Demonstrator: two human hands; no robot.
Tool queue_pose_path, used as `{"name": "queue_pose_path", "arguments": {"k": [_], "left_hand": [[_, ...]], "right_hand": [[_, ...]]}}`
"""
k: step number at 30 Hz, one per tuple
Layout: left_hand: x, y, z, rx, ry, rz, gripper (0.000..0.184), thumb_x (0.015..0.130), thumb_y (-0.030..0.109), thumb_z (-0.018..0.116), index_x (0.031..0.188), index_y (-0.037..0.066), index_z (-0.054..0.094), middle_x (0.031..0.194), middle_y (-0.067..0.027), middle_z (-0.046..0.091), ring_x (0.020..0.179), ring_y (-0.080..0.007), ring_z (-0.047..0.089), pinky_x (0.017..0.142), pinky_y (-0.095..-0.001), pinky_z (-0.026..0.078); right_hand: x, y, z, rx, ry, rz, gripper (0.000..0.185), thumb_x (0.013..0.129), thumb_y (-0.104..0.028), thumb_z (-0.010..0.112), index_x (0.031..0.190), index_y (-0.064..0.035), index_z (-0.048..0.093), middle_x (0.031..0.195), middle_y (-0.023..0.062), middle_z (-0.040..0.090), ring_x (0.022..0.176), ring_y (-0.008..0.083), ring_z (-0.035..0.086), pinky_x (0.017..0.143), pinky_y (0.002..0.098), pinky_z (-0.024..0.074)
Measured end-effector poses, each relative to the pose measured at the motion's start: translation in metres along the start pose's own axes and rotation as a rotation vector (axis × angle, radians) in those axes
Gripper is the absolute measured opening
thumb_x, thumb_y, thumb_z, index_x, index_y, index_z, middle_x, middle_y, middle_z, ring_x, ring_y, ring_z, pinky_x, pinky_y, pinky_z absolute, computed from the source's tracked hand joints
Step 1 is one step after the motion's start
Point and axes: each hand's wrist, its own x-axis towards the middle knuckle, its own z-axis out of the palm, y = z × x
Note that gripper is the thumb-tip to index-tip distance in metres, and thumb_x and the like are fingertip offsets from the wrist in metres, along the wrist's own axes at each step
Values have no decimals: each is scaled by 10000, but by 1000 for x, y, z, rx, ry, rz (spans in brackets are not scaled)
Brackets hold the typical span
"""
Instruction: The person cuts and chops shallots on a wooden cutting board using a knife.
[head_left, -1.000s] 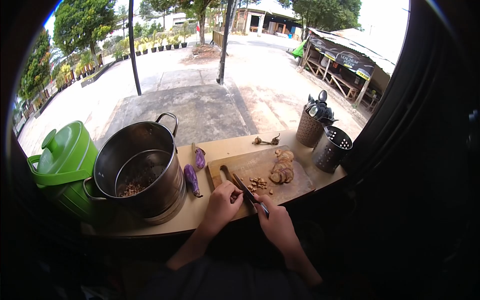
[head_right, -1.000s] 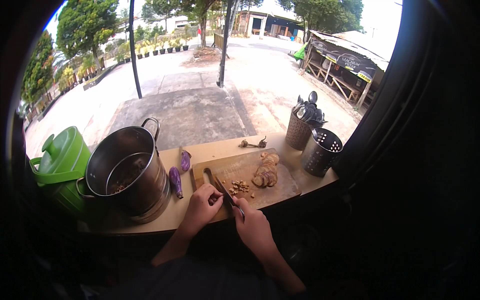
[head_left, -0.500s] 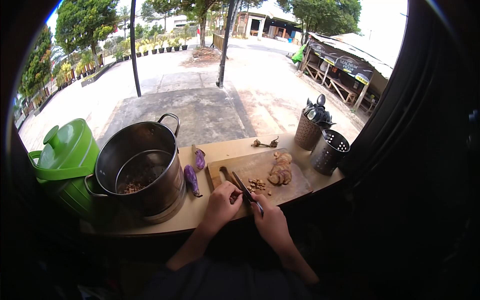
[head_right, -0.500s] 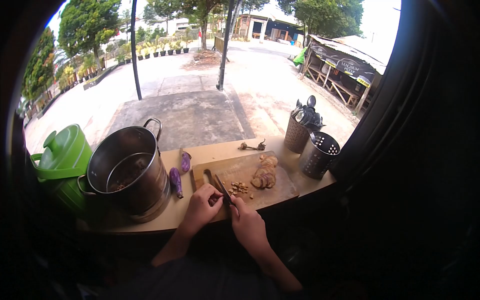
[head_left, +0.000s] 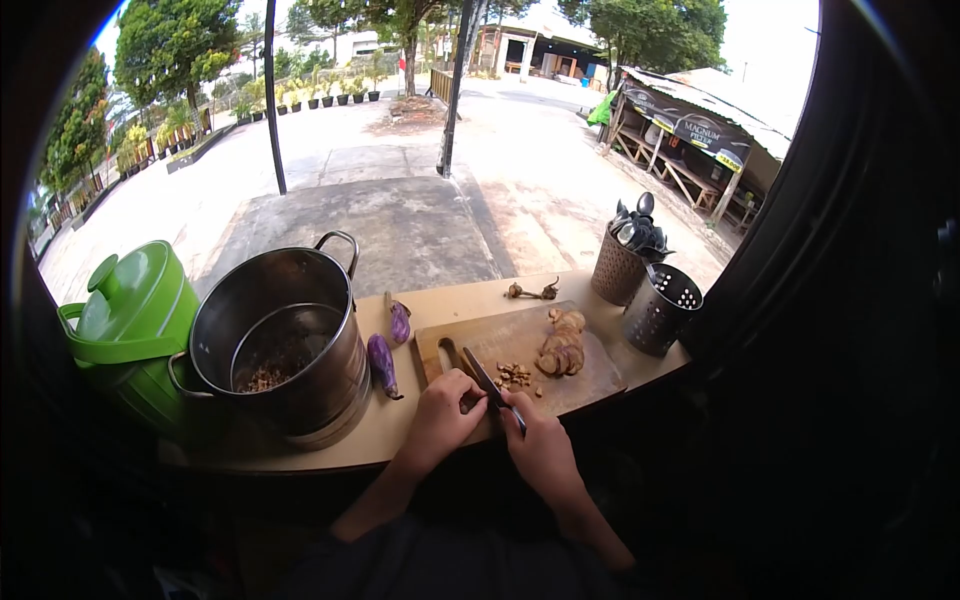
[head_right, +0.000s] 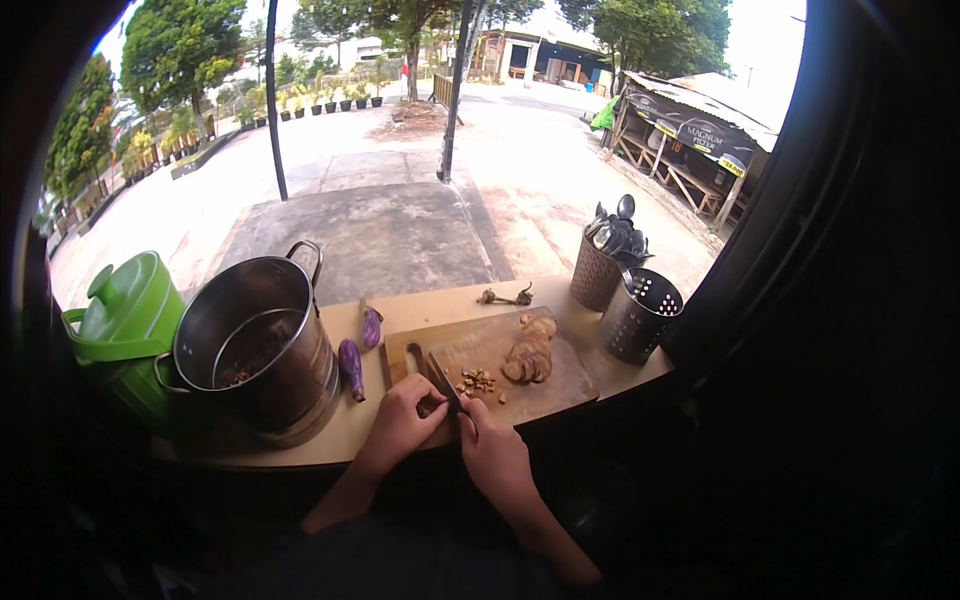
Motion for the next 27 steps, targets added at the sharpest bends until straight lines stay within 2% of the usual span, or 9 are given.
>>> {"name": "queue_pose_path", "arguments": {"k": [12, 15, 18, 20, 24, 27], "left_hand": [[1, 2, 0, -11, -17, -24, 129, 819, 71, 746, 805, -3, 641, 827, -139, 609, 785, -315, 635, 704, -398, 509], [1, 0, 0, -13, -16, -16, 126, 818, 70, 748, 809, -3, 646, 828, -138, 613, 784, -313, 637, 705, -392, 511], [1, -2, 2, -17, -11, -10, 123, 819, 68, 750, 814, -5, 650, 830, -137, 616, 778, -305, 639, 701, -384, 511], [0, -1, 1, -10, -8, -17, 123, 819, 67, 750, 816, -6, 652, 830, -135, 618, 771, -299, 640, 697, -381, 512], [1, 3, -2, 2, -13, -18, 128, 819, 67, 755, 821, -10, 653, 823, -131, 618, 748, -277, 643, 678, -369, 514], [0, 2, -1, -3, -7, -22, 129, 824, 70, 756, 827, -11, 656, 823, -132, 619, 737, -271, 643, 671, -364, 515]], "right_hand": [[0, 0, 1, -9, -4, -2, 273, 1029, -257, 557, 1267, -139, 622, 865, 230, 699, 822, 442, 687, 686, 543, 541], [-4, 0, -1, 23, 40, -13, 239, 1007, -209, 607, 1231, -130, 631, 846, 245, 680, 820, 454, 670, 664, 521, 522], [-5, 1, -5, 4, -14, 28, 234, 1011, -214, 599, 1229, -133, 630, 853, 243, 681, 821, 452, 670, 664, 523, 522], [-1, 4, -2, -41, -21, -22, 289, 1032, -255, 548, 1288, -140, 617, 841, 226, 697, 801, 437, 689, 675, 542, 542], [-2, 3, 2, -41, 7, -36, 289, 1032, -260, 547, 1288, -145, 617, 836, 226, 696, 798, 437, 689, 675, 541, 543], [-4, 3, -7, -12, 2, -7, 237, 1012, -212, 604, 1233, -133, 636, 843, 246, 678, 804, 442, 670, 641, 516, 515]]}}
